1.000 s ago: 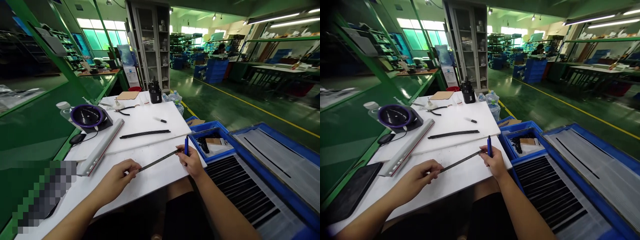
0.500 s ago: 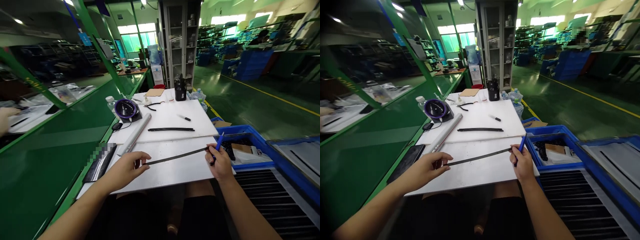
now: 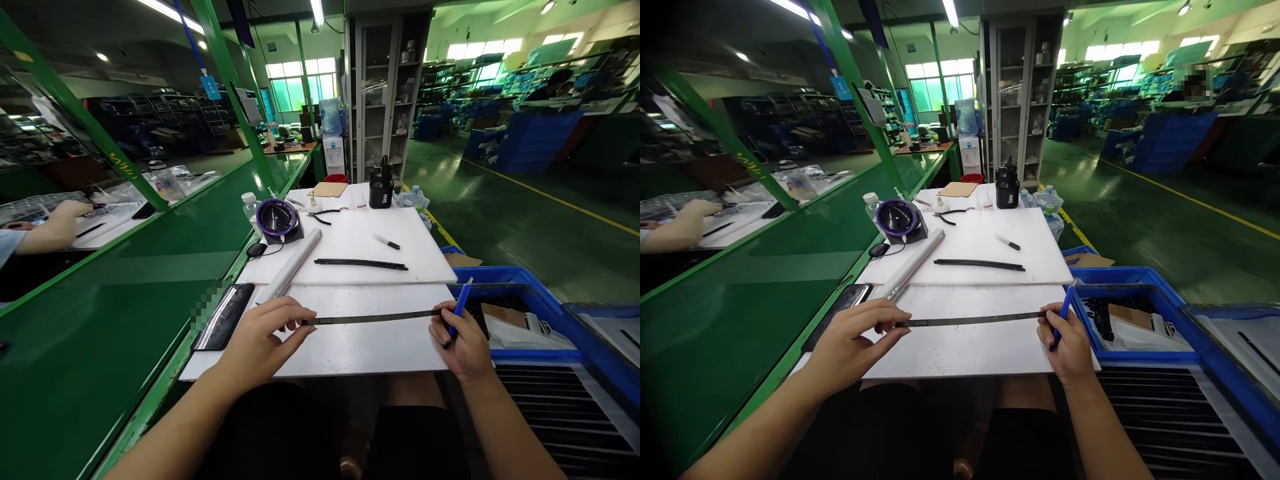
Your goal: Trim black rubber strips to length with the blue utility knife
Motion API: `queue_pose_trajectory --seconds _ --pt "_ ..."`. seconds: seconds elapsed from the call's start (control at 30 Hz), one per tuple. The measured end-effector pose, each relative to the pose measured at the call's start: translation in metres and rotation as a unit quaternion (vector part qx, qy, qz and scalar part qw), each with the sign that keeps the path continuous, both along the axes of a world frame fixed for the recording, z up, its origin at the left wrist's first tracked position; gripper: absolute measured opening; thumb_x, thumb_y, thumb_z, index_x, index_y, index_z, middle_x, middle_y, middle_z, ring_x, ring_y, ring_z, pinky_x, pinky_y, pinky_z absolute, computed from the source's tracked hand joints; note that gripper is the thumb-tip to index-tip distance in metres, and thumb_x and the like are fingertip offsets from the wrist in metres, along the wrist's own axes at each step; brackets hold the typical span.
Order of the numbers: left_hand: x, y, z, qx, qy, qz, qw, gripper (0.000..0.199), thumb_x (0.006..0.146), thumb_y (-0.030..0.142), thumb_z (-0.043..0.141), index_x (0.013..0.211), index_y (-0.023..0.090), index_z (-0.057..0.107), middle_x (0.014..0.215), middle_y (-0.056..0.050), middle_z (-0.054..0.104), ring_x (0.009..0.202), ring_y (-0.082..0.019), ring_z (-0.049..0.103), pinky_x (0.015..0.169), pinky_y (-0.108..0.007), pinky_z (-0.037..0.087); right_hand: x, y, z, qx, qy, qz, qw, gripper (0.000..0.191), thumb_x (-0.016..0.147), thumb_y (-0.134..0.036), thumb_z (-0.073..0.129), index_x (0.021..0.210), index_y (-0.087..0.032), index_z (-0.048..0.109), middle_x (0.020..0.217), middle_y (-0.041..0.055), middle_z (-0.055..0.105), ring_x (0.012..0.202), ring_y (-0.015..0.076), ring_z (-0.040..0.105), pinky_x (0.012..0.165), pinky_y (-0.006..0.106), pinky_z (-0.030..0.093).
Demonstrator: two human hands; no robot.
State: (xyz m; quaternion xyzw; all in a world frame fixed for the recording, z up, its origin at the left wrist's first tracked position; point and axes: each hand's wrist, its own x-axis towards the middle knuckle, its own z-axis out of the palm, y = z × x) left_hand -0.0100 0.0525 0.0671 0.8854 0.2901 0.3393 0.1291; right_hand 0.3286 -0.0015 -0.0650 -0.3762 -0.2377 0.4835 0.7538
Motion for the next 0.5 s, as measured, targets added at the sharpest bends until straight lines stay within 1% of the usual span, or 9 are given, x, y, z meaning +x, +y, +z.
queue_pose_trajectory --seconds 0.1,0.27,0.4,0.5 --pt "-0.002 -0.002 0.001 0.019 0.003 0.008 1.000 0.013 0.088 0.013 0.068 0.099 0.019 0.071 0.084 -0.002 0.068 0.069 -0.008 0.059 0.055 -0.015 0.049 0.000 -0.003 0.000 0.006 0.000 0.010 1.000 0.016 0.073 -0.027 0.080 0.085 -0.019 0.075 0.065 0.0022 0.064 0.041 0.0025 0.042 0.045 0.017 0.031" --pt "-0.006 -0.001 -0.003 0.019 0.031 0.038 0.999 0.010 0.089 0.017 0.067 0.099 0.018 0.072 0.083 -0.002 0.069 0.065 -0.007 0.058 0.045 -0.011 0.043 0.001 -0.006 0.000 0.017 0.000 0.022 1.000 0.020 0.073 -0.029 0.081 0.090 -0.020 0.077 0.066 0.0031 0.066 0.040 0.0006 0.040 0.045 0.016 0.030" --pt "-0.010 0.000 -0.004 0.031 0.050 0.055 0.997 0.010 0.091 0.020 0.065 0.096 0.018 0.073 0.084 -0.002 0.070 0.066 -0.007 0.061 0.051 -0.012 0.048 -0.002 -0.008 0.002 0.027 -0.009 0.034 0.999 0.020 0.072 -0.029 0.082 0.090 -0.021 0.078 0.068 0.0048 0.069 0.039 0.0001 0.040 0.046 0.016 0.030" --pt "-0.017 -0.002 -0.001 0.021 0.049 0.065 0.996 0.011 0.091 0.023 0.065 0.098 0.020 0.073 0.085 -0.002 0.070 0.066 -0.008 0.062 0.050 -0.012 0.048 -0.007 -0.018 0.012 0.031 -0.015 0.045 0.998 0.020 0.074 -0.030 0.081 0.091 -0.022 0.078 0.069 0.0056 0.069 0.038 0.0003 0.040 0.045 0.017 0.031"
